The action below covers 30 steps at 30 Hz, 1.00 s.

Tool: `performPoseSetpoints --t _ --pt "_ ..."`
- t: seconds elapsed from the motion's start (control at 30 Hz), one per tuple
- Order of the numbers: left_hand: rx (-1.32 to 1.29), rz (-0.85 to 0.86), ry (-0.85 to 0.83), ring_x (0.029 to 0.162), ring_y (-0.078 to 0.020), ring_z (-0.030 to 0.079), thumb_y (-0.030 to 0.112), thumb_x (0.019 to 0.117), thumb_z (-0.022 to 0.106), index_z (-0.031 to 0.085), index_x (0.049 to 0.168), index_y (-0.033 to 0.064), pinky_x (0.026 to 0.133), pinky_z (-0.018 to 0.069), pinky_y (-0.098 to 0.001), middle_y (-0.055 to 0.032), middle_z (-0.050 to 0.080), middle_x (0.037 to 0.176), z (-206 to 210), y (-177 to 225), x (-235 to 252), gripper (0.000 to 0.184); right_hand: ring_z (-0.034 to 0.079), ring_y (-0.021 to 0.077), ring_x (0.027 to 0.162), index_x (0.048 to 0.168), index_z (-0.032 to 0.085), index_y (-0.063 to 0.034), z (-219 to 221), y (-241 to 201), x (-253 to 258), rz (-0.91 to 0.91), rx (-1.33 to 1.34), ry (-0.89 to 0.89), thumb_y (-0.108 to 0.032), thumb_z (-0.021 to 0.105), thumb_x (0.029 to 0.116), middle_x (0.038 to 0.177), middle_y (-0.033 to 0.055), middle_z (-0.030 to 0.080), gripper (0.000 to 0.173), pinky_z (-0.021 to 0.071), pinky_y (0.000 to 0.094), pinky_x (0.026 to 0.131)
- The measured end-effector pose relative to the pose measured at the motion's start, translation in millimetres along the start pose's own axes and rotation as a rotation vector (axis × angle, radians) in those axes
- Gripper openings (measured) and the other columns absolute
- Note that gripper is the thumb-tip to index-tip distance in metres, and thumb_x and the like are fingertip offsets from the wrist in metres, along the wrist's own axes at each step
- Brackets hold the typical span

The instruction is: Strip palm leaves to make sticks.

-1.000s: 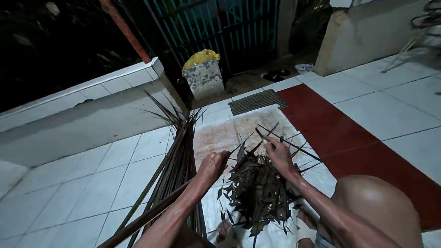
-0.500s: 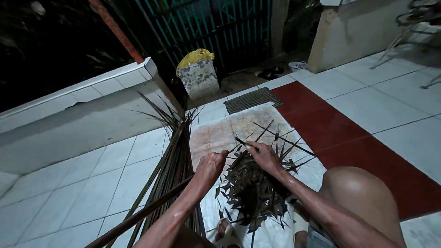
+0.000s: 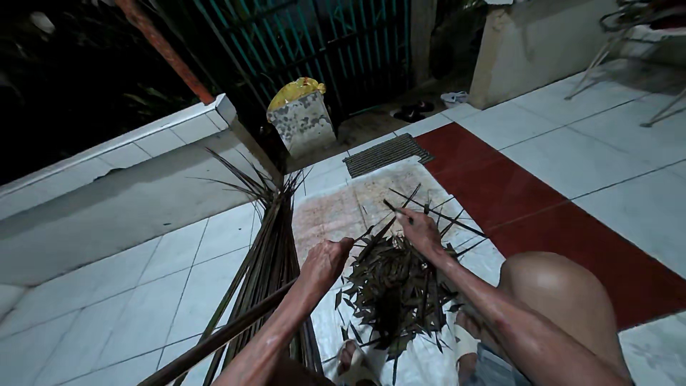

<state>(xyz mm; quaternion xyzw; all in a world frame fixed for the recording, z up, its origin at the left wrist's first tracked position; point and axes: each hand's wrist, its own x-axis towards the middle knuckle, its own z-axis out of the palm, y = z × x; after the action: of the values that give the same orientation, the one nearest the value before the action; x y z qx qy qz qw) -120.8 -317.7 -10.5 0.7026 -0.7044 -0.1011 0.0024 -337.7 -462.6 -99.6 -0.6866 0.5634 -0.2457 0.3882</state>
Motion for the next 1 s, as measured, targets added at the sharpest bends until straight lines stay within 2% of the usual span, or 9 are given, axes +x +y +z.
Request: performPoseSetpoints --t 0.1,0.13,0.2,0.3,0.4,0.53,0.67,0.8,1.0 --pt "-0.122 -0.009 -0.019 0.081 -0.0279 0.071 0.028 0.1083 0.047 0.070 0.125 0.0165 0.078 0.0571 -0.0500 -0.0100 0.073 0.088 -1 -6 -1 0.030 0.068 0.0337 0.103 0.135 0.068 -0.0202 -7 6 2 0.011 0.036 0.072 -0.039 0.050 0.1078 0.110 0.0146 0.073 0.038 0.0509 0.0583 0.092" --pt "-0.210 -0.009 -0.027 0.073 -0.0218 0.070 0.028 0.1087 0.048 0.071 0.125 0.0158 0.074 0.0579 -0.0440 -0.0066 0.072 0.084 -1 -9 -1 0.031 0.069 0.0327 0.098 0.134 0.069 -0.0203 -6 6 0 -0.026 0.058 0.090 -0.040 0.050 0.1077 0.107 0.0141 0.073 0.038 0.0518 0.0574 0.090" --pt "-0.403 0.003 -0.052 0.058 -0.0130 0.064 0.028 0.1096 0.048 0.069 0.125 0.0120 0.058 0.0559 -0.0325 -0.0029 0.070 0.077 -2 -15 -1 0.031 0.069 0.0291 0.090 0.136 0.068 -0.0226 0 3 -9 -0.148 0.101 0.061 -0.040 0.049 0.1076 0.102 0.0122 0.073 0.038 0.0541 0.0545 0.084" --pt "-0.585 0.007 -0.087 0.050 -0.0103 0.059 0.029 0.1104 0.047 0.069 0.124 0.0100 0.047 0.0517 -0.0271 -0.0022 0.068 0.073 -3 -20 1 0.032 0.070 0.0201 0.087 0.137 0.068 -0.0248 13 -2 -24 -0.317 0.138 -0.065 -0.044 0.048 0.1064 0.103 0.0063 0.074 0.041 0.0566 0.0466 0.083" --pt "-0.677 -0.007 -0.116 0.045 -0.0113 0.056 0.030 0.1110 0.046 0.068 0.126 0.0097 0.042 0.0481 -0.0263 -0.0029 0.068 0.072 -5 -19 1 0.033 0.070 0.0168 0.088 0.136 0.069 -0.0255 20 -6 -30 -0.393 0.156 -0.127 -0.045 0.048 0.1063 0.104 0.0044 0.075 0.041 0.0566 0.0424 0.083" --pt "-0.713 -0.029 -0.136 0.044 -0.0120 0.055 0.030 0.1108 0.047 0.068 0.127 0.0112 0.041 0.0460 -0.0259 -0.0032 0.068 0.072 -6 -18 -2 0.033 0.070 0.0188 0.094 0.136 0.068 -0.0280 18 -5 -26 -0.331 0.122 -0.106 -0.046 0.046 0.1067 0.108 0.0042 0.075 0.041 0.0557 0.0458 0.087" --pt "-0.706 -0.019 -0.135 0.044 -0.0114 0.054 0.030 0.1106 0.048 0.069 0.128 0.0117 0.040 0.0460 -0.0258 -0.0033 0.068 0.072 -6 -19 -4 0.033 0.069 0.0195 0.084 0.134 0.069 -0.0279 13 -4 -19 -0.271 0.116 -0.065 -0.045 0.048 0.1065 0.100 0.0055 0.074 0.039 0.0556 0.0451 0.080" --pt "-0.684 0.005 -0.122 0.044 -0.0110 0.054 0.030 0.1106 0.048 0.069 0.128 0.0126 0.040 0.0459 -0.0256 -0.0021 0.068 0.071 -6 -21 -4 0.033 0.069 0.0234 0.090 0.133 0.070 -0.0291 8 -1 -8 -0.215 0.126 -0.055 -0.046 0.049 0.1060 0.103 0.0071 0.074 0.039 0.0550 0.0506 0.085" --pt "-0.685 0.003 -0.154 0.045 -0.0120 0.054 0.031 0.1105 0.048 0.069 0.128 0.0129 0.041 0.0463 -0.0267 -0.0024 0.068 0.072 -6 -22 -9 0.033 0.069 0.0280 0.092 0.133 0.070 -0.0240 7 5 10 -0.097 0.171 0.003 -0.040 0.053 0.1065 0.105 0.0110 0.073 0.035 0.0540 0.0543 0.086"
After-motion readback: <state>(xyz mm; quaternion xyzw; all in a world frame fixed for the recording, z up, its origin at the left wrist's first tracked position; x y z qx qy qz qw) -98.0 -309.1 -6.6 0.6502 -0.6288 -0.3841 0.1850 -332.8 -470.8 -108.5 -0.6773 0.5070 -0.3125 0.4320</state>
